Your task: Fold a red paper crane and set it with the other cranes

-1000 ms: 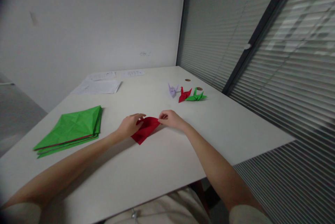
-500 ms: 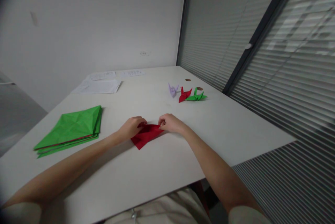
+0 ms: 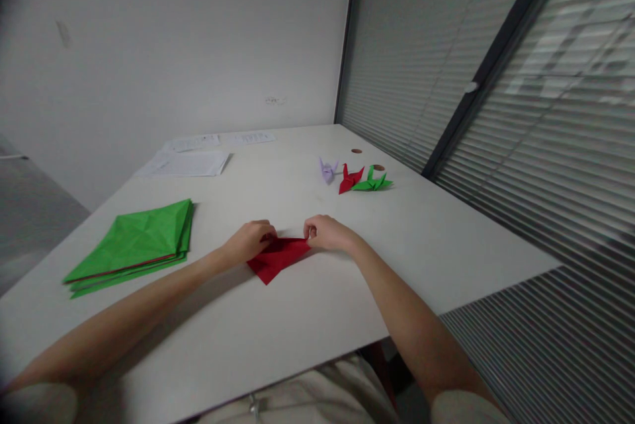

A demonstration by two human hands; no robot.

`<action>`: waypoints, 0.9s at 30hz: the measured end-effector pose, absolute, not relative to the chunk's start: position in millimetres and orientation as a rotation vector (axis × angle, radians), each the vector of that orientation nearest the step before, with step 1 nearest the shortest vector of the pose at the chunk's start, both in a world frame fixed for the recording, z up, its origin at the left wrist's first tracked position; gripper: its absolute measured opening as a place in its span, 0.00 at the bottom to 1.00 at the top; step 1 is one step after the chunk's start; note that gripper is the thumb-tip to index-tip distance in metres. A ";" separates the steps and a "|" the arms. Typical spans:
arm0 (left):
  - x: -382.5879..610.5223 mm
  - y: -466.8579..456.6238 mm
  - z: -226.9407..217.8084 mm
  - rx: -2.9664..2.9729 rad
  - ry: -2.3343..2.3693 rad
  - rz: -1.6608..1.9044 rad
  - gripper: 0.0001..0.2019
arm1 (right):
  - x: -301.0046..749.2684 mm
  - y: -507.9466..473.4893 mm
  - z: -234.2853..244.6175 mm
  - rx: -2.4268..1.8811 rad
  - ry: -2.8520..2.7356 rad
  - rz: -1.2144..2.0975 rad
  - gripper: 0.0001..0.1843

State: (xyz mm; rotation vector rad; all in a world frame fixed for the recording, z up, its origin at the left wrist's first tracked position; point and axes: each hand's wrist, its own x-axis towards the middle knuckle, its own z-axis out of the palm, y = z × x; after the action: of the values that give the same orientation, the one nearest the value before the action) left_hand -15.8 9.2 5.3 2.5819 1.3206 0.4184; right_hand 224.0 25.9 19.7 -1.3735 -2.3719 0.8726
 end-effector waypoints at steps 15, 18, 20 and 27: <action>-16.8 22.3 3.6 1.980 1.310 0.793 0.20 | 224.1 28.8 24.1 -1.230 -2.210 0.951 0.05; -19.4 23.9 8.2 1.513 1.270 0.838 0.26 | 222.3 28.5 25.0 -1.137 -2.082 0.962 0.04; -20.5 20.8 12.5 1.281 1.129 0.792 0.30 | 221.8 29.8 24.2 -1.108 -1.990 0.929 0.03; -17.3 17.6 12.5 1.275 1.073 0.858 0.28 | 222.2 35.1 22.4 -1.013 -1.861 0.771 0.04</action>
State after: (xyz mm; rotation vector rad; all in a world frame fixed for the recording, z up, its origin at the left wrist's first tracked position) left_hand -17.3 17.6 12.5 1.2746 1.0730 0.8584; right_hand 222.2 35.1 22.4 -1.0134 -1.8605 0.7705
